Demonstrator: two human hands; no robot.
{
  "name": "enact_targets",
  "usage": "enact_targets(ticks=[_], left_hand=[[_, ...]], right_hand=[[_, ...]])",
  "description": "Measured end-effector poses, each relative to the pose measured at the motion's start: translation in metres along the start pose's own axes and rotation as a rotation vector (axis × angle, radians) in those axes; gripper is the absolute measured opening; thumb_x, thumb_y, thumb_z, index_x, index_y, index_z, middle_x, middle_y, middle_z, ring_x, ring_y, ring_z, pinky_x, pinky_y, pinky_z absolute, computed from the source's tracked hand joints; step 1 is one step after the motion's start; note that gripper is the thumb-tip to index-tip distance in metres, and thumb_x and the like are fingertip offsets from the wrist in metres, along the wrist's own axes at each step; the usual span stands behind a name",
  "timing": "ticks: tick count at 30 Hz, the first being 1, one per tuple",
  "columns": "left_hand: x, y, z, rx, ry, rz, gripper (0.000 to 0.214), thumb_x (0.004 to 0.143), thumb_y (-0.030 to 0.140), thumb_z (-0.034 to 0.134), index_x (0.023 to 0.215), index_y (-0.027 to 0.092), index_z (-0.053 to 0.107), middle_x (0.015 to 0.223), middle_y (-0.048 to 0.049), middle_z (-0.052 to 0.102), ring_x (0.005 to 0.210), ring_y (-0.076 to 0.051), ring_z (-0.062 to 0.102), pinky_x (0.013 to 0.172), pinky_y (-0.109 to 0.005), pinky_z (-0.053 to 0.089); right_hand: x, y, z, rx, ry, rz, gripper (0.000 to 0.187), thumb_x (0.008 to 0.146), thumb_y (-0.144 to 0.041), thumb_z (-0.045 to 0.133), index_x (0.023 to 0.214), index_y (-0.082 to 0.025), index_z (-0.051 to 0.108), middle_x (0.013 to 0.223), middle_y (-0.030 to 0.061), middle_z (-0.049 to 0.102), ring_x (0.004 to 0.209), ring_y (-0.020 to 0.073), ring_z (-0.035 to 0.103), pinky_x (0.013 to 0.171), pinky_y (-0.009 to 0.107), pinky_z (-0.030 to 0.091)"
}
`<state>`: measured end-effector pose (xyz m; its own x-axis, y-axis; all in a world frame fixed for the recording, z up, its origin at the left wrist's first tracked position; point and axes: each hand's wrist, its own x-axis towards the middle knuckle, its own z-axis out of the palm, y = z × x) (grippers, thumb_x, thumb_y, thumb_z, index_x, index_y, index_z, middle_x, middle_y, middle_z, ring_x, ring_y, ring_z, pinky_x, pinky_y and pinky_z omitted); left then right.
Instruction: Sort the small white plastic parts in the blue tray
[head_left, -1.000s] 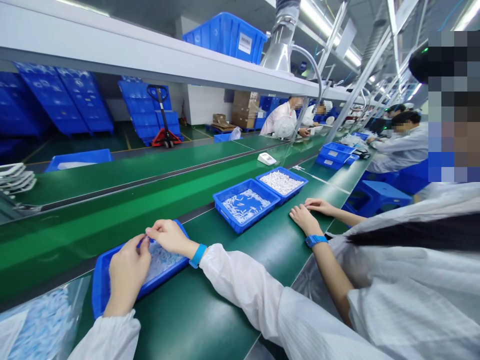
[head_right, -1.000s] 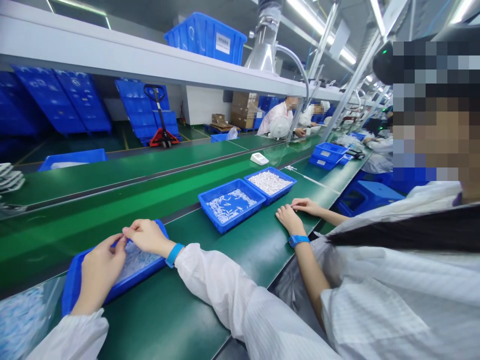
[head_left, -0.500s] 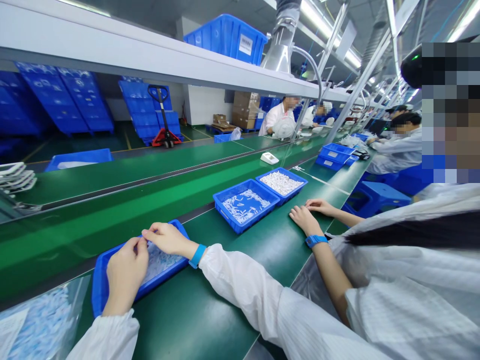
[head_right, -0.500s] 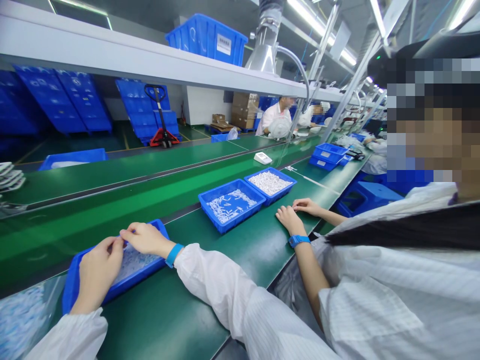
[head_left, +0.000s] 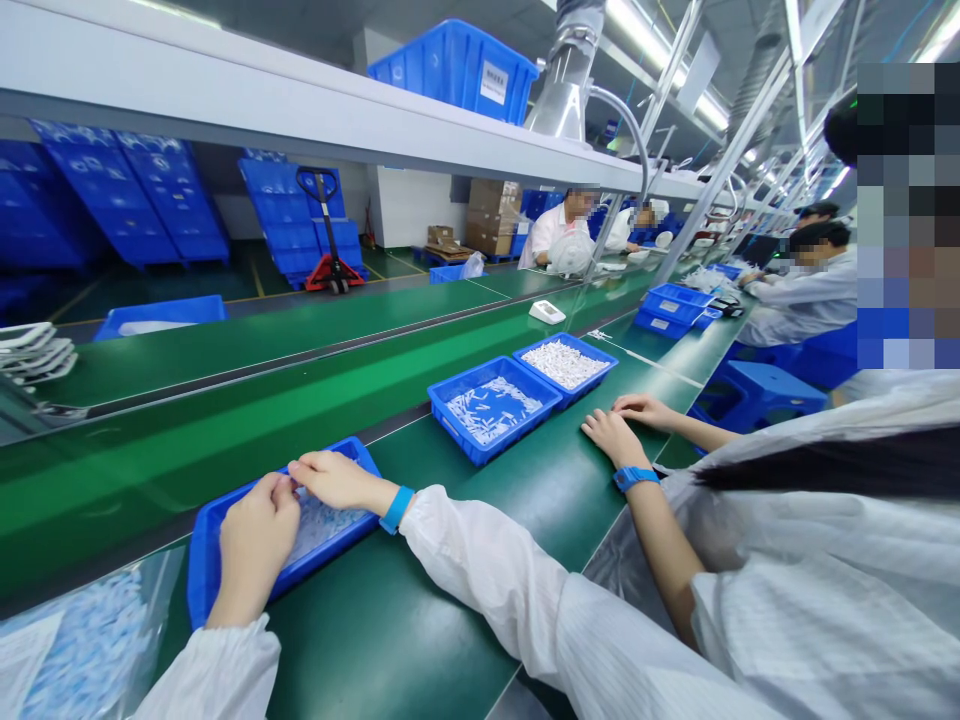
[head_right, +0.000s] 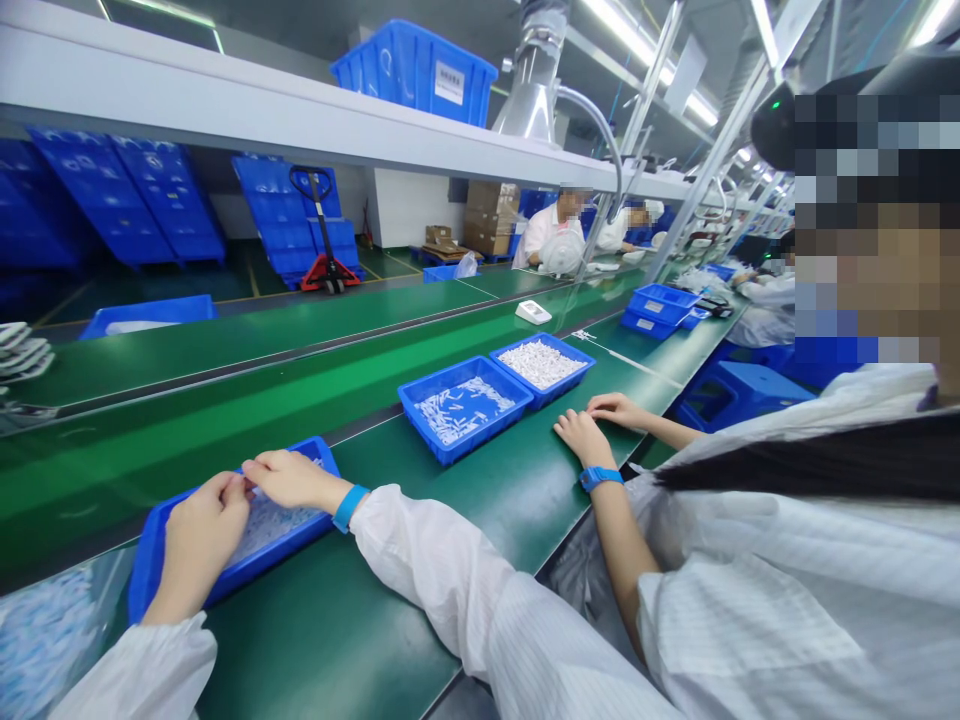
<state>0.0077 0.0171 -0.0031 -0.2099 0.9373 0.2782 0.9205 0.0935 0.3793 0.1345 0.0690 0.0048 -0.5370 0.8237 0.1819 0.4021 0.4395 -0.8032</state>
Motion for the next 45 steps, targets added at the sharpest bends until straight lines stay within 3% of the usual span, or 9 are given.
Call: enact_targets(ticks=[7,11,18,24,29,35,41,45], left_hand=[[-0.001,0.001,0.0,0.129,-0.046,0.036,0.032,0.082,0.028,0.035,0.077,0.02,0.066,0.073,-0.0097,0.068,0.067,-0.025,0.06,0.058,-0.03,0.031],[0.002,-0.001,0.0,0.138,-0.049,0.077,0.032,0.082,0.027,0.035,0.079,0.02,0.066,0.075,-0.01,0.069,0.073,-0.026,0.062,0.059,-0.03,0.033],[0.008,-0.013,0.002,0.064,-0.191,0.164,0.033,0.082,0.029,0.036,0.085,0.022,0.068,0.079,-0.0075,0.071,0.074,-0.024,0.063,0.062,-0.029,0.037],[0.007,-0.009,0.001,-0.161,-0.119,0.117,0.03,0.082,0.032,0.035,0.078,0.021,0.062,0.074,-0.0033,0.069,0.067,-0.019,0.061,0.059,-0.025,0.037],[0.001,0.001,-0.002,-0.152,0.015,0.075,0.032,0.084,0.038,0.035,0.077,0.022,0.061,0.075,-0.0027,0.068,0.068,-0.019,0.059,0.06,-0.026,0.036],[-0.002,0.001,-0.005,-0.343,0.001,0.045,0.034,0.084,0.045,0.039,0.082,0.022,0.065,0.076,-0.0005,0.068,0.071,-0.017,0.06,0.064,-0.024,0.039],[-0.001,0.001,-0.005,-0.321,0.0,0.071,0.033,0.083,0.042,0.04,0.082,0.022,0.066,0.075,-0.0002,0.068,0.068,-0.016,0.059,0.063,-0.024,0.038],[-0.002,0.001,-0.005,-0.289,0.006,0.081,0.032,0.084,0.04,0.039,0.082,0.022,0.065,0.076,-0.0002,0.068,0.066,-0.016,0.059,0.063,-0.025,0.038]], right_hand=[[-0.002,0.005,0.0,-0.24,-0.045,-0.039,0.036,0.096,-0.038,0.032,0.077,-0.019,0.056,0.073,-0.0002,0.059,0.067,0.0125,0.05,0.056,0.022,0.031],[0.0,0.006,-0.001,-0.218,-0.09,-0.042,0.034,0.095,-0.036,0.034,0.078,-0.02,0.058,0.074,-0.0003,0.06,0.067,0.0128,0.052,0.057,0.022,0.032],[0.003,0.006,-0.007,-0.199,-0.183,-0.008,0.031,0.093,-0.032,0.042,0.07,-0.017,0.059,0.064,-0.0013,0.056,0.064,0.0119,0.05,0.056,0.021,0.033],[0.003,0.007,0.001,0.073,-0.05,-0.036,0.035,0.095,-0.03,0.037,0.069,-0.016,0.057,0.069,-0.0004,0.059,0.066,0.0102,0.051,0.058,0.02,0.034],[0.001,0.005,0.002,0.207,0.042,-0.093,0.042,0.095,-0.038,0.034,0.065,-0.016,0.053,0.066,-0.0009,0.058,0.063,0.0088,0.051,0.058,0.019,0.035],[-0.001,0.001,0.0,0.384,0.037,-0.08,0.042,0.092,-0.044,0.04,0.064,-0.016,0.055,0.063,-0.0012,0.057,0.062,0.009,0.052,0.059,0.018,0.038],[0.001,0.002,0.003,0.49,0.034,-0.014,0.042,0.09,-0.045,0.043,0.061,-0.016,0.052,0.059,-0.0024,0.053,0.057,0.0078,0.047,0.056,0.018,0.037],[0.003,0.005,0.005,0.44,0.057,-0.021,0.038,0.09,-0.038,0.045,0.06,-0.016,0.051,0.058,-0.0033,0.052,0.057,0.0075,0.046,0.055,0.018,0.035]])
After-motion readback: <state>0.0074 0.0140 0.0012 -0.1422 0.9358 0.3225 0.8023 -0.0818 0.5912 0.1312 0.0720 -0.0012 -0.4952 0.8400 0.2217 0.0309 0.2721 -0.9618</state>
